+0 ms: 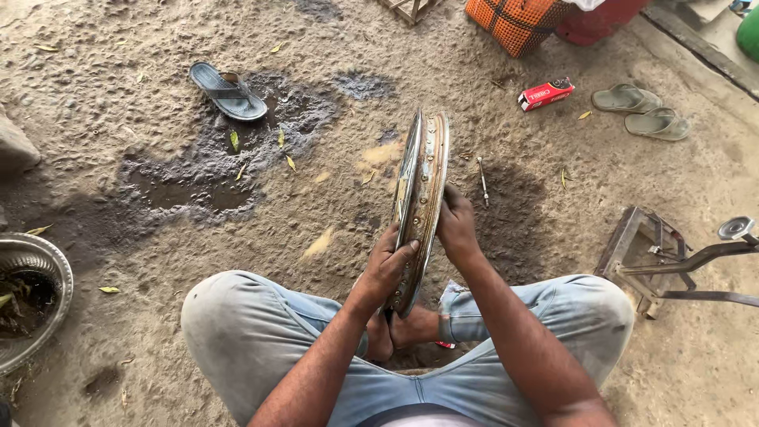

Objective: The person sits on the ground and scrubs the rim of a bicycle wheel with a small abrasive pad. They rotate the wheel to clean different sections of the rim, then place the wheel on the ground.

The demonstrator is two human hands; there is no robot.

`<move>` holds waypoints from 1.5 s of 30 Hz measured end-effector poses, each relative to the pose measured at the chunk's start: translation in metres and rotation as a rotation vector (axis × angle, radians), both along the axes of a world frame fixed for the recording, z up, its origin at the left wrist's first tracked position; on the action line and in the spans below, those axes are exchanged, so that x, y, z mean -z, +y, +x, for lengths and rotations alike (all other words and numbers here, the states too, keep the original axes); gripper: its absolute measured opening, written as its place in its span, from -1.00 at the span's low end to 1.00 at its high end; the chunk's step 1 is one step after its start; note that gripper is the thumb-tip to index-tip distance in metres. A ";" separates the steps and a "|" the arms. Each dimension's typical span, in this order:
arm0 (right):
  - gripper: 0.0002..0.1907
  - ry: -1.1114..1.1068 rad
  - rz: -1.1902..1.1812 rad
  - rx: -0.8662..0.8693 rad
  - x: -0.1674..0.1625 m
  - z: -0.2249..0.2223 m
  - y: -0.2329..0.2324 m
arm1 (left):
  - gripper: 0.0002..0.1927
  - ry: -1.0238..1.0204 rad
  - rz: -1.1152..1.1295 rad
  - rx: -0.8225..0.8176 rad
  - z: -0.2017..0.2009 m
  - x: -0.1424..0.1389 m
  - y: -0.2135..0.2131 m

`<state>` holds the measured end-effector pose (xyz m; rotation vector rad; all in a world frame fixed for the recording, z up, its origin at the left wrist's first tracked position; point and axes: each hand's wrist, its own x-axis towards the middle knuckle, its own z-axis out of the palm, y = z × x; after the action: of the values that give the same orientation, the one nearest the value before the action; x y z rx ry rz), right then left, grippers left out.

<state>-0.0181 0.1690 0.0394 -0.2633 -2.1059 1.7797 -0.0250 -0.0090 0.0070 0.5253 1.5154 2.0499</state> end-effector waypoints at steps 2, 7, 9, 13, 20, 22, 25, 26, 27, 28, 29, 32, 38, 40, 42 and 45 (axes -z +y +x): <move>-0.62 -0.115 -0.010 0.153 0.016 0.028 -0.002 | -0.66 -0.016 -0.033 -0.019 -0.001 -0.001 0.000; -0.62 0.051 1.446 0.253 0.061 0.130 -0.040 | -0.68 0.085 -0.064 -0.114 -0.004 0.001 0.004; -0.69 -0.184 0.392 0.184 0.073 0.145 -0.056 | -0.67 0.041 -0.070 -0.109 -0.003 0.002 0.006; -0.79 -0.329 -0.030 0.128 0.070 0.132 -0.064 | -0.67 0.154 -0.183 -0.265 -0.002 0.003 0.005; -0.82 -0.287 0.221 0.097 0.022 0.110 -0.029 | -0.69 0.201 -0.244 -0.327 0.021 0.007 -0.008; -0.82 -0.408 0.190 0.103 0.009 0.109 -0.020 | -0.69 0.063 -0.223 -0.274 0.023 0.008 -0.011; -0.79 -0.351 0.441 0.014 -0.009 0.099 -0.012 | -0.72 -0.134 -0.098 -0.222 0.024 0.008 -0.011; -0.80 -0.241 0.520 -0.013 -0.014 0.093 -0.012 | -0.71 -0.152 -0.068 -0.214 0.022 0.008 -0.011; -0.82 -0.123 0.598 -0.040 -0.019 0.087 -0.012 | -0.70 -0.162 -0.038 -0.206 0.021 0.008 -0.010; -0.83 0.001 0.673 -0.067 -0.023 0.081 -0.014 | -0.68 -0.162 -0.027 -0.212 0.020 0.008 -0.009; -0.84 -0.007 0.705 -0.076 -0.028 0.074 -0.015 | -0.66 -0.161 -0.017 -0.220 0.019 0.007 -0.008; -0.85 -0.105 0.722 -0.142 -0.042 0.059 -0.016 | -0.66 -0.189 0.027 -0.228 0.020 0.005 -0.009; -0.78 -0.278 0.502 -0.176 -0.060 0.047 0.022 | -0.78 -0.119 -0.181 -0.275 0.028 -0.013 -0.015; -0.73 -0.133 0.542 -0.222 -0.056 0.048 0.033 | -0.77 -0.074 -0.340 -0.278 0.030 -0.023 -0.019; -0.89 -0.388 0.591 -0.256 -0.044 0.052 0.034 | -0.74 -0.026 -0.578 -0.278 0.031 -0.032 -0.023; -0.80 -0.731 0.604 -0.341 -0.019 0.062 0.014 | -0.74 0.017 -0.507 -0.291 0.029 -0.039 -0.024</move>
<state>0.0440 0.1834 0.0583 -0.4525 -3.2567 1.1862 0.0039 -0.0326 0.0457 0.1281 2.1284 1.7513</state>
